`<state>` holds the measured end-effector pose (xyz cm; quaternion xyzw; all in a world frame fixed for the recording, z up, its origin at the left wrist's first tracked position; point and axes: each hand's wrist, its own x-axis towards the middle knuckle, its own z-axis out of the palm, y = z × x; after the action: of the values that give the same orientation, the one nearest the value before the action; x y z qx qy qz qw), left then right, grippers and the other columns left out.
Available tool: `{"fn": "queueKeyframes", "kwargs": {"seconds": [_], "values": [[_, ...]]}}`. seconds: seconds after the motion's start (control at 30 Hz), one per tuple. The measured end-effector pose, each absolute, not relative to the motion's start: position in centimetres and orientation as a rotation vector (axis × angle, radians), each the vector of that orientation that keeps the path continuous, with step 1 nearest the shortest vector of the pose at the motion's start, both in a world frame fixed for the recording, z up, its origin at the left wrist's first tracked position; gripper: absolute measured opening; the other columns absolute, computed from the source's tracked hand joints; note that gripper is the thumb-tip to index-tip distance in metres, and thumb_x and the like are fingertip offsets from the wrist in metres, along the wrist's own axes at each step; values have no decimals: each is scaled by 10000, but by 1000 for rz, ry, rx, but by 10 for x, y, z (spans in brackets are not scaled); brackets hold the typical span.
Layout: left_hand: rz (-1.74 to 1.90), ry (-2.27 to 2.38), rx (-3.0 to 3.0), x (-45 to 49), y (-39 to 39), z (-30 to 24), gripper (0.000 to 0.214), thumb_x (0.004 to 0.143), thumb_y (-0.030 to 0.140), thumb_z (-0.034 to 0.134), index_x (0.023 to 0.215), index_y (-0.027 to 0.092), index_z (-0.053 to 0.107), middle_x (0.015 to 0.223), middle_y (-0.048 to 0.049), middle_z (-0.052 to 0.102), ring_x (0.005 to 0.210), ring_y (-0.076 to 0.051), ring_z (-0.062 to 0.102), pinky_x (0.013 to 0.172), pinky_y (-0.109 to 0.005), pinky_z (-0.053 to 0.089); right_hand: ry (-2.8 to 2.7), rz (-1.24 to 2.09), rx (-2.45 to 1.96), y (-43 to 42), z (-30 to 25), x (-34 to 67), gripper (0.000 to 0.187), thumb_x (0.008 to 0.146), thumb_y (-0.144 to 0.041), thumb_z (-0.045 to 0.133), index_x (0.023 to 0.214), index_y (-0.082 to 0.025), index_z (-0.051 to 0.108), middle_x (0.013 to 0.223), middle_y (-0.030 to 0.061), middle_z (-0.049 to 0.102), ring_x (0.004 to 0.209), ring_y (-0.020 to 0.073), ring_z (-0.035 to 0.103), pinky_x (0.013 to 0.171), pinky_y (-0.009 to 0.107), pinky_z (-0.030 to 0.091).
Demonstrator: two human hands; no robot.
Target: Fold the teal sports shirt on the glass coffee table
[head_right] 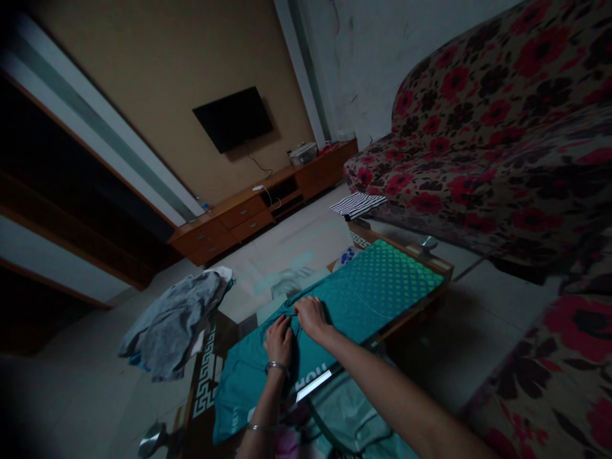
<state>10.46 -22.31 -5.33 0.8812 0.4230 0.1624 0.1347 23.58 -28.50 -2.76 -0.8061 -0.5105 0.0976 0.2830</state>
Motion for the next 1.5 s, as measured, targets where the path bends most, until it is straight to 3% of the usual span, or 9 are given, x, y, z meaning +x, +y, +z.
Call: {"fn": "queueKeyframes", "kwargs": {"seconds": [0.17,0.3,0.43,0.67,0.9,1.03,1.2,1.4,1.5], "values": [[372,1258,2536,104,-214,-51,400,867,171,422,1226,160,596,1343,-72,541,1232,-221,476,1038,-386,383,-1333,222,-2225,-299,-21,238,259,894,-174,438,998,-221,672,1044,82,621,1026,219,501,844,328,343],[300,1265,2598,110,-206,-44,491,835,63,362,1284,142,546,1407,-93,472,1313,-209,407,1073,-407,343,-1313,149,-2198,-322,-19,254,278,886,-163,462,1073,-248,649,1068,54,613,1031,208,497,844,320,344],[90,1205,2834,123,-206,-46,460,933,218,312,1365,164,459,1499,-73,319,1397,-219,266,1116,-489,248,-1271,98,-2171,-355,-23,281,274,878,-156,491,1078,-260,647,1065,26,622,1026,189,504,851,304,346],[-173,1188,2918,128,-199,-52,534,959,369,288,1456,173,292,1546,-57,180,1427,-202,173,1141,-476,194,-1056,-3,-2343,-426,-31,360,359,915,-124,384,1178,-218,609,1117,50,627,1046,183,509,888,288,358],[-184,1138,3063,193,-204,5,470,904,310,445,1344,145,460,1417,-141,441,1307,-293,375,1023,-518,340,-533,-117,-2743,-505,-35,454,323,916,-171,414,1172,-150,609,1093,125,611,1072,230,498,901,322,359],[-161,873,3006,298,-223,23,391,886,266,466,1261,189,545,1326,-117,526,1231,-290,445,984,-447,381,-476,-116,-2815,-526,-36,471,313,894,-298,520,1158,-151,602,1082,131,602,1042,257,505,851,336,378],[-212,755,2925,434,-249,-6,355,869,304,516,1202,202,585,1219,-96,606,1135,-236,534,932,-316,417,-466,-86,-2859,-521,-36,478,367,832,-411,616,1069,-130,608,1028,150,604,1008,285,525,815,352,392],[-132,723,2839,534,-266,-41,480,820,351,605,1239,132,524,1268,-175,539,1199,-311,468,929,-393,404,-424,62,-2880,-508,-34,496,315,785,-369,686,973,-133,594,997,166,642,978,298,582,811,376,395],[-192,680,2768,561,-263,-48,480,775,333,674,1180,108,548,1153,-157,591,1111,-300,526,902,-433,425,-453,251,-2824,-509,-33,510,282,789,-324,686,990,-153,586,919,130,681,937,281,625,777,362,397]]}}
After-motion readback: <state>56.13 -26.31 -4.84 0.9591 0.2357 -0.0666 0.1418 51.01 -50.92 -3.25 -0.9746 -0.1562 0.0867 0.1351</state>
